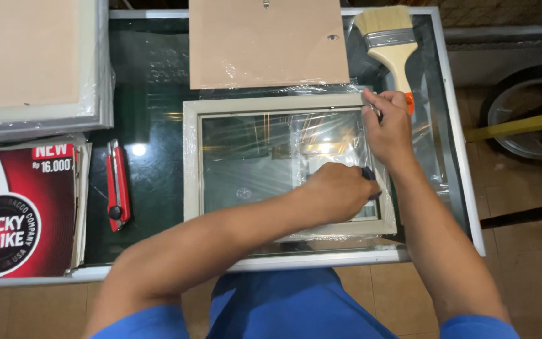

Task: Cleaning the glass surface of a picture frame using a cloth.

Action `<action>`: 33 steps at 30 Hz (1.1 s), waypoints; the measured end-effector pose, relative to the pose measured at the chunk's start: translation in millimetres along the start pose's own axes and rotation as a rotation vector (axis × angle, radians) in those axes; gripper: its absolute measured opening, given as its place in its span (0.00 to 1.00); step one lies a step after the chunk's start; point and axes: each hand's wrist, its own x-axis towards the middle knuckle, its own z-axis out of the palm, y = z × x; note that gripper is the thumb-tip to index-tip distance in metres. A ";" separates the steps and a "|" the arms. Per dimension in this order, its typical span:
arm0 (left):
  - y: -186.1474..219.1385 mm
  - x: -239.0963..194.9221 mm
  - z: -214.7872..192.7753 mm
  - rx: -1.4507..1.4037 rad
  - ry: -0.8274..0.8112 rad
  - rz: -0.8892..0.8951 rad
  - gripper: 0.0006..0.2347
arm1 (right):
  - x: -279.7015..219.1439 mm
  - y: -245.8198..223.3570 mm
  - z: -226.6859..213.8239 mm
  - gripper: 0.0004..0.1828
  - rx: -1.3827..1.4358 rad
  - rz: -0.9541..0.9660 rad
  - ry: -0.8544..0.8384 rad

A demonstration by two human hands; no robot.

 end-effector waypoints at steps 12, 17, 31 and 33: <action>-73.5 -191.3 -57.1 0.139 -0.268 -0.204 0.19 | -0.4 -3.2 -2.6 0.21 -0.015 0.010 -0.054; -90.4 -180.3 -34.7 0.111 -0.105 -0.068 0.18 | 0.8 -4.0 -1.4 0.21 -0.001 -0.009 -0.033; -40.3 -27.8 27.7 0.094 0.525 0.035 0.11 | -0.1 4.5 1.1 0.21 -0.060 -0.017 -0.035; -49.3 -71.5 0.9 0.017 0.338 -0.321 0.14 | -0.3 3.4 1.5 0.21 -0.061 0.013 -0.039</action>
